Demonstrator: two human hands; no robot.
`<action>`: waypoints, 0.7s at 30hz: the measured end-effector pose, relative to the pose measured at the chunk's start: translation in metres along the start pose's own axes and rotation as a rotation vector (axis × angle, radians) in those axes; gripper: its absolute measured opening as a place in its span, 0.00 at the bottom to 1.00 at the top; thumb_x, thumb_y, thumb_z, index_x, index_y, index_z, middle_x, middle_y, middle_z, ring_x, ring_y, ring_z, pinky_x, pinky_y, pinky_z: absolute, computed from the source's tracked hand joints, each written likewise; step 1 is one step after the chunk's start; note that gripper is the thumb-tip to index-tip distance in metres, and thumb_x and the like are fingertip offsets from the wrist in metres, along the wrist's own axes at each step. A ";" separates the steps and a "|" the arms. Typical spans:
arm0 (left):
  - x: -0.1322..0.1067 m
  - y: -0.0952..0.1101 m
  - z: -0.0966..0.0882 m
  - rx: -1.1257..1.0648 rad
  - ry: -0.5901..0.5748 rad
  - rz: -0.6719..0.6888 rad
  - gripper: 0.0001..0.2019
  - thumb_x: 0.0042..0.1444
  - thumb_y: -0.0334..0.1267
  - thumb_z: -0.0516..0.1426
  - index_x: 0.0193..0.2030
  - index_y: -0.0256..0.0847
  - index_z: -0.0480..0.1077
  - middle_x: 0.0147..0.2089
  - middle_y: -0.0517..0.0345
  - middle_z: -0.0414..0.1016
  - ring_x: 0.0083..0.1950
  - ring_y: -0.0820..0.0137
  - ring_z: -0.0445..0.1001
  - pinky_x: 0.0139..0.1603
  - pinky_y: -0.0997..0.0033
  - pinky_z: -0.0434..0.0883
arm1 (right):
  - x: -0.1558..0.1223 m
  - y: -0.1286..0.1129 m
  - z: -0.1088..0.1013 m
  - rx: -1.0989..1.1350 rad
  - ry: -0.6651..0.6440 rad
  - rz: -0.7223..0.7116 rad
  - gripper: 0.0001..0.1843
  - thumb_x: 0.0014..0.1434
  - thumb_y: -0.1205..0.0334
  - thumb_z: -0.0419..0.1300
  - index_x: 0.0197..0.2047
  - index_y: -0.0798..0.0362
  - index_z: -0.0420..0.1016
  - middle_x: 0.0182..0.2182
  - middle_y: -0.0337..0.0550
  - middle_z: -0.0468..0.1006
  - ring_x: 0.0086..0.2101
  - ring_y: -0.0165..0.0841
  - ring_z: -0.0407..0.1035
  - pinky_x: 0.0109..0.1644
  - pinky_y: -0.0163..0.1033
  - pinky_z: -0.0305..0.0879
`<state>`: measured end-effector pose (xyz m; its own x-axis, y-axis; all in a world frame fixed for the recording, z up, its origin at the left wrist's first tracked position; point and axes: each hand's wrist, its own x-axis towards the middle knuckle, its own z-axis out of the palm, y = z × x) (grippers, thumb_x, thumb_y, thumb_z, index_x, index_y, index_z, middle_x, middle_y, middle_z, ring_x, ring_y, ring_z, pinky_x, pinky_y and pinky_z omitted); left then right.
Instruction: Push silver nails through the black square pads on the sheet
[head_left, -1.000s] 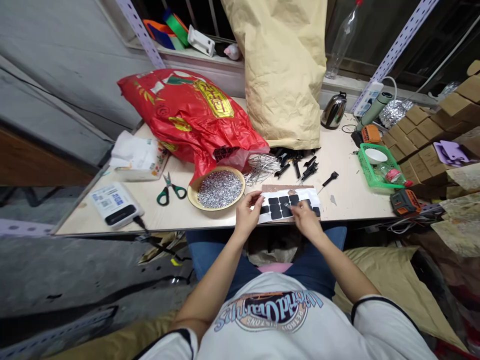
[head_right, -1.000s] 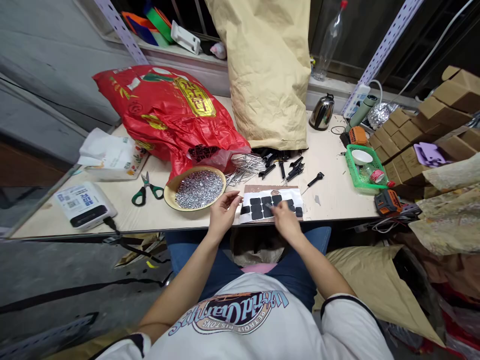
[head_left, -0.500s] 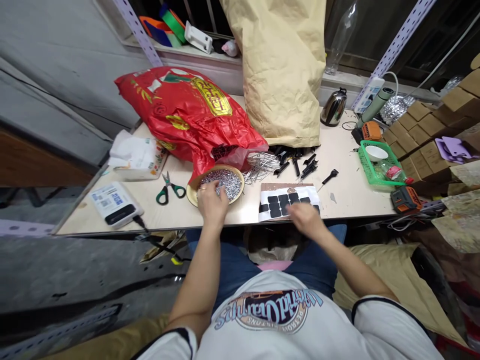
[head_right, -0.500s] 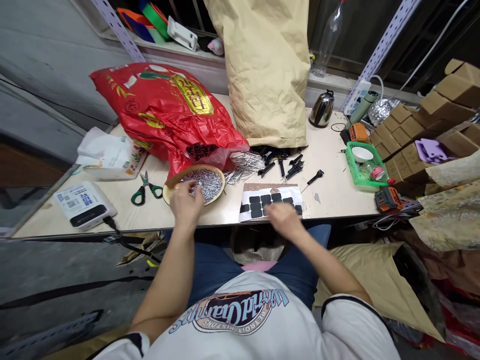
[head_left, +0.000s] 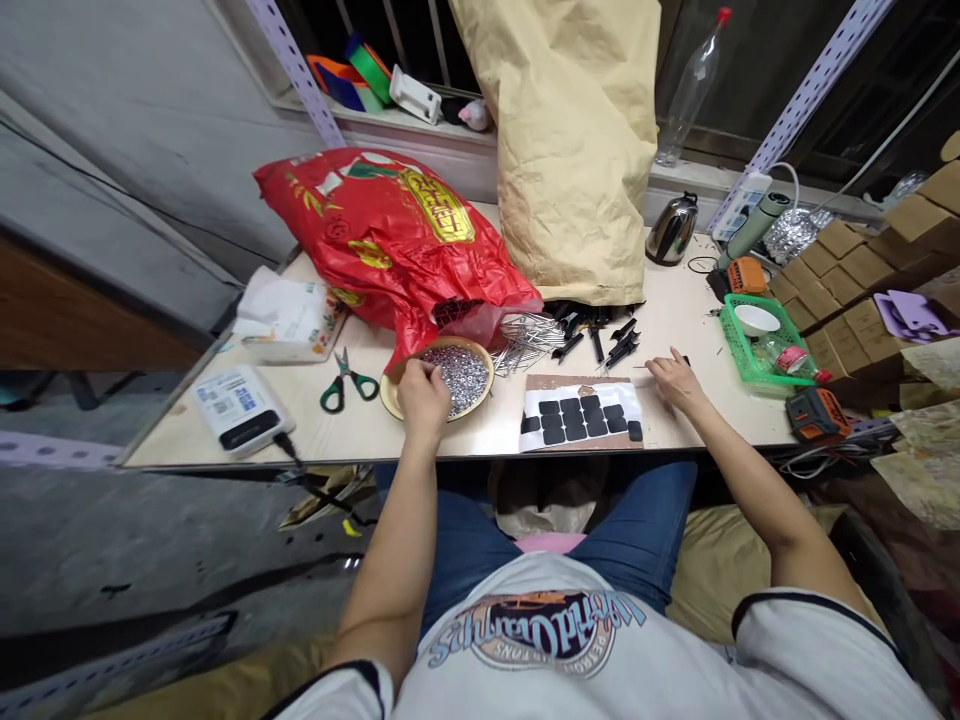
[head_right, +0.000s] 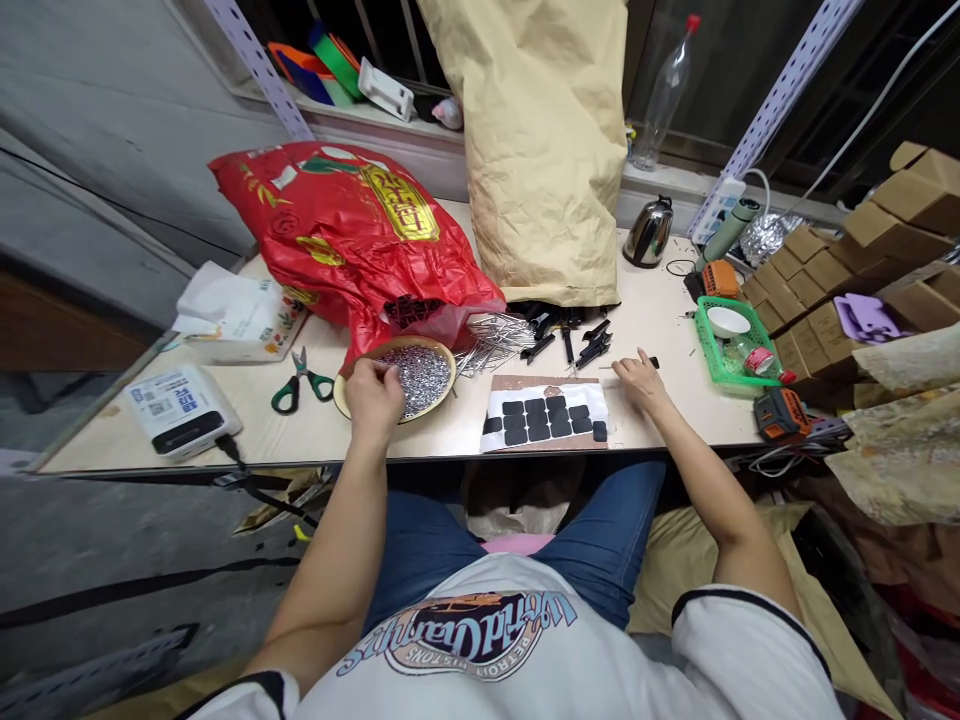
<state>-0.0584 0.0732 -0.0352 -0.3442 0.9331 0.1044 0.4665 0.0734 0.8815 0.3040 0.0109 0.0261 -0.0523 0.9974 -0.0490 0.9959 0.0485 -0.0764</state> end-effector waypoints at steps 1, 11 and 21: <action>-0.004 0.005 0.005 -0.124 -0.038 -0.036 0.05 0.46 0.35 0.55 0.26 0.40 0.61 0.27 0.54 0.69 0.35 0.62 0.72 0.47 0.54 0.68 | 0.002 -0.012 -0.001 -0.013 0.036 0.010 0.21 0.62 0.78 0.40 0.46 0.61 0.73 0.40 0.52 0.73 0.40 0.31 0.66 0.47 0.39 0.61; -0.057 0.036 0.056 -1.046 -0.465 -0.357 0.29 0.29 0.41 0.69 0.41 0.41 0.64 0.28 0.64 0.74 0.30 0.75 0.75 0.34 0.76 0.70 | -0.009 -0.148 0.003 0.039 -0.016 -0.181 0.17 0.68 0.64 0.43 0.45 0.57 0.72 0.39 0.48 0.74 0.38 0.32 0.69 0.36 0.32 0.58; -0.068 0.026 0.067 -1.105 -0.508 -0.306 0.30 0.33 0.43 0.70 0.44 0.41 0.65 0.28 0.64 0.75 0.30 0.76 0.75 0.34 0.76 0.71 | -0.015 -0.158 -0.017 -0.107 -0.187 -0.063 0.21 0.70 0.54 0.36 0.51 0.54 0.64 0.44 0.49 0.71 0.36 0.33 0.70 0.31 0.33 0.53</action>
<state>0.0322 0.0352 -0.0505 0.1493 0.9781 -0.1452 -0.5936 0.2061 0.7779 0.1488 -0.0107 0.0557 -0.1175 0.9655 -0.2324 0.9919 0.1257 0.0206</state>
